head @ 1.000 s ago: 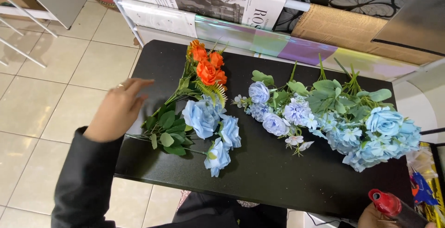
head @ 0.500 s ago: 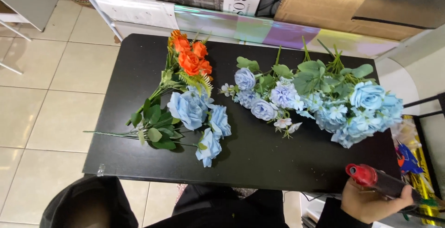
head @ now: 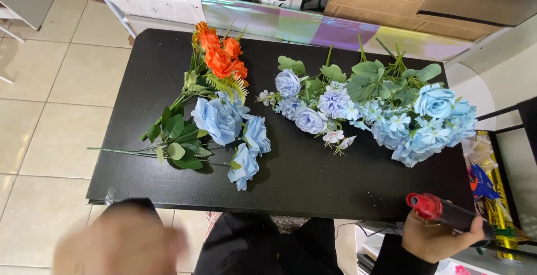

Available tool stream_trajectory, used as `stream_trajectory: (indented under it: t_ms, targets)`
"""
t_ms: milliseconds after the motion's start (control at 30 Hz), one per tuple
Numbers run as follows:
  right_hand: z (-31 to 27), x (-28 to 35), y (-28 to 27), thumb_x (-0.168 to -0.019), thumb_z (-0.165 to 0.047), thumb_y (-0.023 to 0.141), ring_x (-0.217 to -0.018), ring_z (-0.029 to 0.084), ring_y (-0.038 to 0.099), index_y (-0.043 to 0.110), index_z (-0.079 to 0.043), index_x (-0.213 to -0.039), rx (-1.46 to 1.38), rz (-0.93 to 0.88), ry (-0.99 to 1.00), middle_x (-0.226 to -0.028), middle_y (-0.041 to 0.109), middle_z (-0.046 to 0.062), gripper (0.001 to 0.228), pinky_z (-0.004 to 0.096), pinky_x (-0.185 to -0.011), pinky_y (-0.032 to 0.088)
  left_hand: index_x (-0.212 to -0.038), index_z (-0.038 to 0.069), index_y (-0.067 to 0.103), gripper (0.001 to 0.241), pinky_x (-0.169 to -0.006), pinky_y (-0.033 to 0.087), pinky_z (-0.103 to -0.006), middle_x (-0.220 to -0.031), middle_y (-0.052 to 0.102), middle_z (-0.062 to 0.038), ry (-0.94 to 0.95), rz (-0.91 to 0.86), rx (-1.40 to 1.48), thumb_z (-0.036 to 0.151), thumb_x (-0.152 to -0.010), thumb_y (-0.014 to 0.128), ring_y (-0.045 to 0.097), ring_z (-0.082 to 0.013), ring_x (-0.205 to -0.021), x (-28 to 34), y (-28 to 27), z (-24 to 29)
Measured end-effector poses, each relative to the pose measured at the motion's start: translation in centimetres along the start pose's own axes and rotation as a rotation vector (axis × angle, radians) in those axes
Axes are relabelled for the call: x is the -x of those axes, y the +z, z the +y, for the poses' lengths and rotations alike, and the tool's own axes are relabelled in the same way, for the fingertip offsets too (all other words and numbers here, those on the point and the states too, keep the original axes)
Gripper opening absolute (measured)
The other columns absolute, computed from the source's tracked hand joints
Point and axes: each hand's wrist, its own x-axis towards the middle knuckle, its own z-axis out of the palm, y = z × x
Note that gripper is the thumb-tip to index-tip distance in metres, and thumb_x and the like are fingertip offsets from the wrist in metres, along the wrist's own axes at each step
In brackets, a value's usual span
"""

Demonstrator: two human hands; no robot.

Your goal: The person uses a heat gun to shape and fluff the petals of artificial flowers, including light blue roses and hydrangeas, on a black table. They handle the flowers with their left hand while directing the heat gun with their right hand, occasionally moving the flower bunches to access different stems.

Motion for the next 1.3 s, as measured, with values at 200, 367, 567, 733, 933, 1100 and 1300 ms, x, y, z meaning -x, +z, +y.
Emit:
stream_trajectory:
  t_ms: [200,367,567,733,933,1100,1300]
  targets:
    - [-0.1,-0.4,0.4,-0.061,-0.039,0.084,-0.085,0.018,0.065,0.061,-0.015,-0.094,-0.004,0.013,0.022,-0.096,0.064,0.003,0.048,0.027,-0.076,0.052,-0.116,-0.005,0.069,0.022,-0.091,0.053,-0.0364,-0.102,0.074,-0.016,-0.370,-0.001,-0.020,-0.014,-0.110,0.050,0.071,-0.0249,-0.095,5.6,5.6,-10.9]
    - [-0.2,-0.2,0.5,-0.062,-0.043,0.084,-0.098,0.017,0.070,0.065,-0.016,-0.103,0.084,-0.008,-0.028,-0.105,0.068,0.002,0.052,0.028,-0.084,0.059,-0.118,-0.004,0.069,0.021,-0.110,0.049,-0.0466,-0.122,0.069,-0.018,-0.308,-0.080,-0.130,-0.013,-0.105,0.055,0.061,-0.0362,-0.120,9.9,5.2,-15.0]
    - [1.2,-0.6,-0.3,-0.061,-0.041,0.085,-0.086,0.021,0.063,0.058,-0.013,-0.092,0.010,-0.036,-0.045,-0.095,0.062,0.005,0.050,0.032,-0.079,0.051,-0.116,0.026,0.077,0.039,-0.092,0.043,-0.0428,-0.119,0.069,0.003,0.024,-0.244,-0.260,-0.004,-0.094,0.065,0.064,-0.0236,-0.107,8.0,7.0,-13.8]
    - [1.5,0.2,-0.5,-0.062,-0.042,0.085,-0.081,0.019,0.063,0.059,-0.015,-0.088,0.051,-0.087,0.019,-0.087,0.063,0.004,0.045,0.031,-0.075,0.049,-0.135,0.026,0.068,0.039,-0.096,0.027,-0.0432,-0.129,0.070,0.010,0.113,-0.457,-0.380,0.025,-0.095,0.070,0.060,-0.0157,-0.122,6.3,12.5,-11.6]
    - [1.6,1.8,1.0,-0.060,-0.040,0.087,-0.075,0.017,0.062,0.058,-0.015,-0.086,0.046,-0.034,0.051,-0.083,0.063,0.003,0.046,0.028,-0.072,0.048,-0.117,0.015,0.071,0.025,-0.099,0.033,-0.0456,-0.114,0.073,-0.001,0.177,-0.541,0.090,0.005,-0.094,0.069,0.068,-0.0213,-0.102,6.4,14.6,-10.4]
    - [1.5,2.3,1.7,-0.061,-0.043,0.086,-0.074,0.016,0.060,0.057,-0.016,-0.089,0.047,-0.058,0.070,-0.084,0.061,0.003,0.048,0.029,-0.069,0.047,-0.120,0.009,0.065,0.020,-0.099,0.038,-0.0445,-0.113,0.070,-0.005,0.110,-0.631,0.527,0.008,-0.107,0.050,0.065,-0.0240,-0.098,5.0,14.4,-8.9]
    - [2.4,2.9,1.4,-0.064,-0.046,0.085,-0.075,0.016,0.063,0.057,-0.019,-0.093,0.043,-0.100,0.036,-0.080,0.064,0.002,0.048,0.031,-0.068,0.048,-0.120,0.006,0.064,0.023,-0.103,0.039,-0.0401,-0.096,0.076,-0.005,-0.150,-0.533,0.674,-0.001,-0.106,0.047,0.075,-0.0182,-0.089,4.3,17.3,-7.0]
